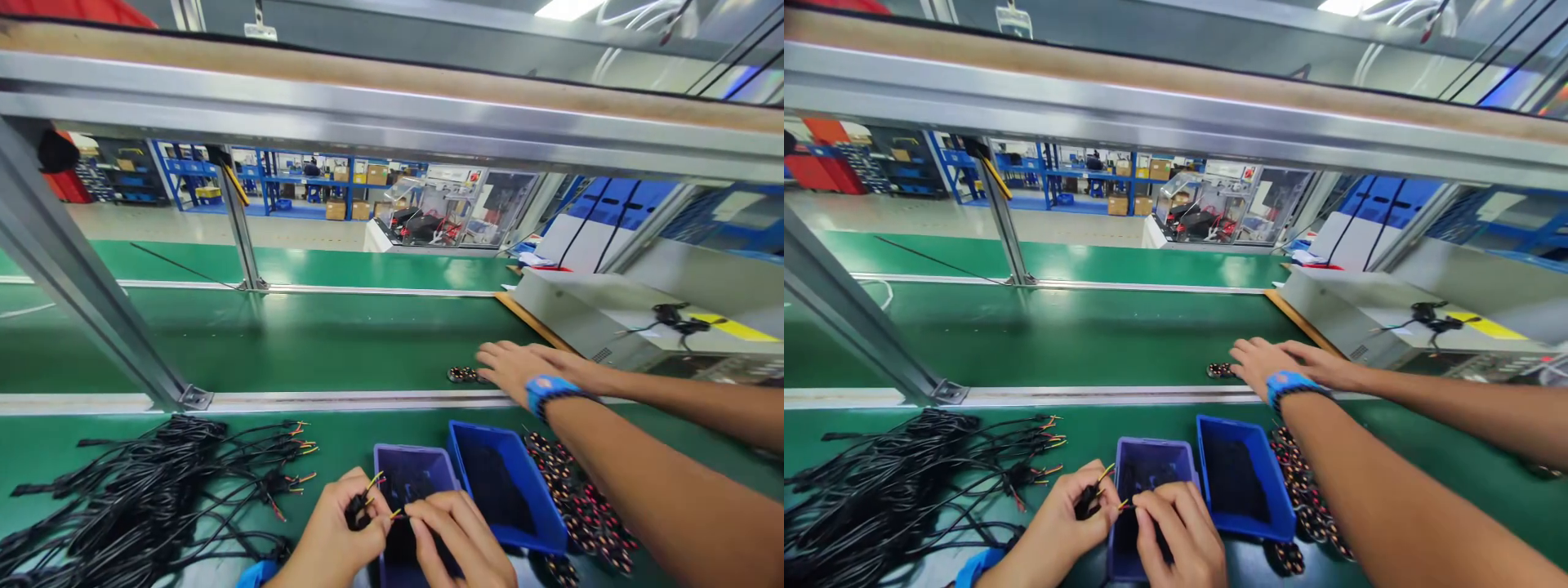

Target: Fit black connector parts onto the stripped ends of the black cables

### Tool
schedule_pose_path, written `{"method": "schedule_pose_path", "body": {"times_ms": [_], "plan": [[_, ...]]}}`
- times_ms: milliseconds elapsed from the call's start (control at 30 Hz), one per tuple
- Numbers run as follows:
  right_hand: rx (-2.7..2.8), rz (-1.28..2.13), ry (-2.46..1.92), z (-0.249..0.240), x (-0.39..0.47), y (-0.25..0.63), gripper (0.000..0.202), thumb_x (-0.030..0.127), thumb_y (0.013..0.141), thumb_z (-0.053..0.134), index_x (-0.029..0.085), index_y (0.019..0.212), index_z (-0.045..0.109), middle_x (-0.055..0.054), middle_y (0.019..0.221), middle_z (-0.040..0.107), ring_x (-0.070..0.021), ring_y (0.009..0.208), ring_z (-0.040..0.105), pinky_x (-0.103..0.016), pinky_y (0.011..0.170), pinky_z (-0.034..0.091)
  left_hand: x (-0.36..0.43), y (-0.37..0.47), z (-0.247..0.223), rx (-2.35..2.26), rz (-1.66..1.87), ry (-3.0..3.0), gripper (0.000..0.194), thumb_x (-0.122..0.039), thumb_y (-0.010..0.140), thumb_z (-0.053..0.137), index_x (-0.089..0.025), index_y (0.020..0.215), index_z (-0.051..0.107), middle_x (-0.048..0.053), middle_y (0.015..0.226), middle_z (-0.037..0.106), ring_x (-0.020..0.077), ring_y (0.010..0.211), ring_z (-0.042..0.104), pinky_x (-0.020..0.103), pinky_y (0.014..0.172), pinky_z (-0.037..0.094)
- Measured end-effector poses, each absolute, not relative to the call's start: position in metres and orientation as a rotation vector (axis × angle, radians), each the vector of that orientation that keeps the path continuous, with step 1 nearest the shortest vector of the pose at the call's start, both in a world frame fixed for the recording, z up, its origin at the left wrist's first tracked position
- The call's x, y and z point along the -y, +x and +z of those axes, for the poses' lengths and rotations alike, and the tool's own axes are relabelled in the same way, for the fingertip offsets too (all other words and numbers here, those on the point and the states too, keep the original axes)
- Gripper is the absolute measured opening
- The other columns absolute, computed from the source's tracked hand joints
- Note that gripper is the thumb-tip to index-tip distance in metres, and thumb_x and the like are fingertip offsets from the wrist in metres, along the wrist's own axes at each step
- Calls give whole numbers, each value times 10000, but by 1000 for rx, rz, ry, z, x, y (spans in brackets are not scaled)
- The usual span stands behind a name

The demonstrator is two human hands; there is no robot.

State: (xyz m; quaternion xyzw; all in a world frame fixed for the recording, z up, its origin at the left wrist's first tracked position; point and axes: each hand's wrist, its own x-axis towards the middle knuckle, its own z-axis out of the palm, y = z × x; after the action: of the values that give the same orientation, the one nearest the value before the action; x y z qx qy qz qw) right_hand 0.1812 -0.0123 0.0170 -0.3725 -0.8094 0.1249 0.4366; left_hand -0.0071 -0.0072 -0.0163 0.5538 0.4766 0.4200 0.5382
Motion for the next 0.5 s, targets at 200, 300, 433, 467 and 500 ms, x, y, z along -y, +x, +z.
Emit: {"method": "schedule_pose_path", "body": {"times_ms": [200,300,433,467,500], "plan": [[2057,184,-934,20,13,186,197,130,956,546,229,1070,673,-53,812,678,-192,713,676,-312,666,565,10,-9,-15,-1140,985,1337,111,-101,685,574,-170,671,660,1,715,543,158,689,526,244,622,396],[2092,155,-913,20,13,185,183,108,963,534,203,1047,665,-51,807,669,-178,709,666,-293,668,562,11,-8,-16,-1139,987,1351,121,-105,703,555,-161,687,660,0,728,538,150,686,512,238,625,388],[2081,143,-920,19,14,184,166,89,956,537,190,1018,652,-54,819,662,-177,725,656,-285,672,556,11,-9,-19,-1141,977,1401,127,-104,708,550,-157,690,665,0,723,530,153,690,507,238,629,387],[2081,137,-917,19,14,184,165,85,953,537,191,1011,650,-53,817,661,-176,722,653,-284,670,554,11,-9,-20,-1141,973,1415,132,-100,706,548,-157,690,667,1,721,530,155,692,509,238,629,388],[2087,131,-912,19,13,184,167,81,950,537,193,1005,649,-51,812,659,-174,717,650,-282,667,553,10,-10,-21,-1143,967,1430,139,-96,704,546,-158,691,670,2,716,532,158,696,510,240,631,389]]}}
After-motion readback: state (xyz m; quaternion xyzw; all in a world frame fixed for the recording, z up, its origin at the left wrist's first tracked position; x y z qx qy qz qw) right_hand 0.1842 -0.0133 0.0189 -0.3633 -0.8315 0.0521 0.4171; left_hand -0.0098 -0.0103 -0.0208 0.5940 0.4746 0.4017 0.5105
